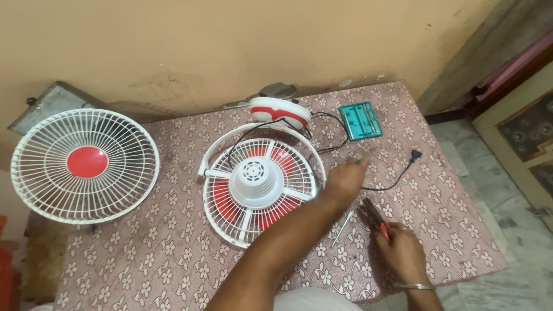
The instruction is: The person disassembles a small white and red table fan on a patterned tablecloth. They remove the front grille, unscrew the central hub, and detach the motor housing from the fan cage using a screwdriver and pliers.
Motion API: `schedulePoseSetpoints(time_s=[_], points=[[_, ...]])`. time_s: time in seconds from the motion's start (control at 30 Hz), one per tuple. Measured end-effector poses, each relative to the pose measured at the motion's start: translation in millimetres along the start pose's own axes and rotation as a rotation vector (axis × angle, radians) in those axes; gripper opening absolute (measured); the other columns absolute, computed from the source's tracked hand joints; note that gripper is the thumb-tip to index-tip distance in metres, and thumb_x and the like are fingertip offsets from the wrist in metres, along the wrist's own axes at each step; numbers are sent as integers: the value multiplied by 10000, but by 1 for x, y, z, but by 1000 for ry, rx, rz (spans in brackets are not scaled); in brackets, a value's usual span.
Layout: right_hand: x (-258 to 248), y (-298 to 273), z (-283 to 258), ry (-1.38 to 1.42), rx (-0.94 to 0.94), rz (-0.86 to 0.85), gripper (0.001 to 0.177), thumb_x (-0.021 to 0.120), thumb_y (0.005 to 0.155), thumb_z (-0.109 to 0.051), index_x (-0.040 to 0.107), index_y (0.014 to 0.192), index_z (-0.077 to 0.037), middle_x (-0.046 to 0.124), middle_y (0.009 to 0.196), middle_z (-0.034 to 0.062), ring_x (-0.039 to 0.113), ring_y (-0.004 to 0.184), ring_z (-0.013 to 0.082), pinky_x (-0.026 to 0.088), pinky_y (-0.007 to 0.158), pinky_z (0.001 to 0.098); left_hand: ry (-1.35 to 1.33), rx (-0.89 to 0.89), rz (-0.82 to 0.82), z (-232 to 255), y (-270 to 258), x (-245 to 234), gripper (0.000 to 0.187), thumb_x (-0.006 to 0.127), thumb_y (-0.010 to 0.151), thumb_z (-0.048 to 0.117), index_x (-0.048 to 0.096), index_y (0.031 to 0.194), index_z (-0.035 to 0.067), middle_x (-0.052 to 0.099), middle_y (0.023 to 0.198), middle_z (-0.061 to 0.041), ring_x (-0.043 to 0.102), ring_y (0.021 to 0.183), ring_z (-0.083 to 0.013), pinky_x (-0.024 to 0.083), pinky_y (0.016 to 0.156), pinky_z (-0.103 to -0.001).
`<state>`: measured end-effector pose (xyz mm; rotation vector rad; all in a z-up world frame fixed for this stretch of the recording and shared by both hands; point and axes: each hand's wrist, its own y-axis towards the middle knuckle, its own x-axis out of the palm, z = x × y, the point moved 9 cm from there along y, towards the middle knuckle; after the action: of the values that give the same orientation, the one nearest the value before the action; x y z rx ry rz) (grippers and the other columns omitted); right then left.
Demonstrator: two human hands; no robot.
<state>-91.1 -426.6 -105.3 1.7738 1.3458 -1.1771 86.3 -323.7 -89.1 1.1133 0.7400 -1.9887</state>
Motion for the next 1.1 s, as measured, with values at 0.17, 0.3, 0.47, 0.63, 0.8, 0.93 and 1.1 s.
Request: schedulePoseSetpoints(time_s=[0.17,0.3,0.47,0.63,0.8,0.93,1.1], points=[[-3,5,1,273,95,-34,367,666,930,-348,760,1072,-22,752,943,187,733,803,321,566,752,425,-619,134,337,16,-61,-85,591,682,965,108,424,1490,24,643,1202,-227,704,1001,-337,583,850,-418],[15,5,-7,408,384,-280,354,620,1079,-295,729,1379,-143,690,882,317,593,598,322,481,563,480,-962,282,661,-10,-150,-125,435,670,1037,65,504,1438,34,637,1223,-171,717,1085,-264,670,950,-333],[5,34,-97,379,-142,-204,282,577,971,-250,731,1082,-42,718,1078,86,621,593,163,559,567,348,-1158,99,1215,-118,-256,-145,466,675,955,-57,418,1335,22,646,1185,-182,701,1080,-270,647,957,-374],[-28,37,-191,189,-634,85,222,625,959,-176,715,1024,17,702,1239,179,667,824,256,570,729,397,-897,43,1447,-166,-315,-165,541,635,965,-132,333,1385,25,566,1283,-210,638,1178,-288,594,1031,-360],[-46,45,-251,-31,-871,197,233,603,988,-218,722,991,-18,708,1195,129,692,1015,300,582,910,430,-979,9,1405,-177,-312,-158,516,629,949,-121,363,1366,26,591,1248,-213,670,1167,-304,627,999,-357],[-37,62,-265,-209,-771,83,310,574,997,-282,741,1049,-26,706,1231,115,678,937,301,587,793,435,-975,3,1392,-182,-305,-160,505,623,958,-101,360,1368,32,626,1238,-207,680,1169,-294,625,1010,-344],[-39,63,-274,-381,-813,129,338,554,1007,-340,744,953,-66,723,1189,54,680,1012,273,586,857,462,-909,12,1382,-181,-293,-166,500,629,966,-97,372,1379,17,625,1207,-200,703,1138,-276,653,959,-315]])
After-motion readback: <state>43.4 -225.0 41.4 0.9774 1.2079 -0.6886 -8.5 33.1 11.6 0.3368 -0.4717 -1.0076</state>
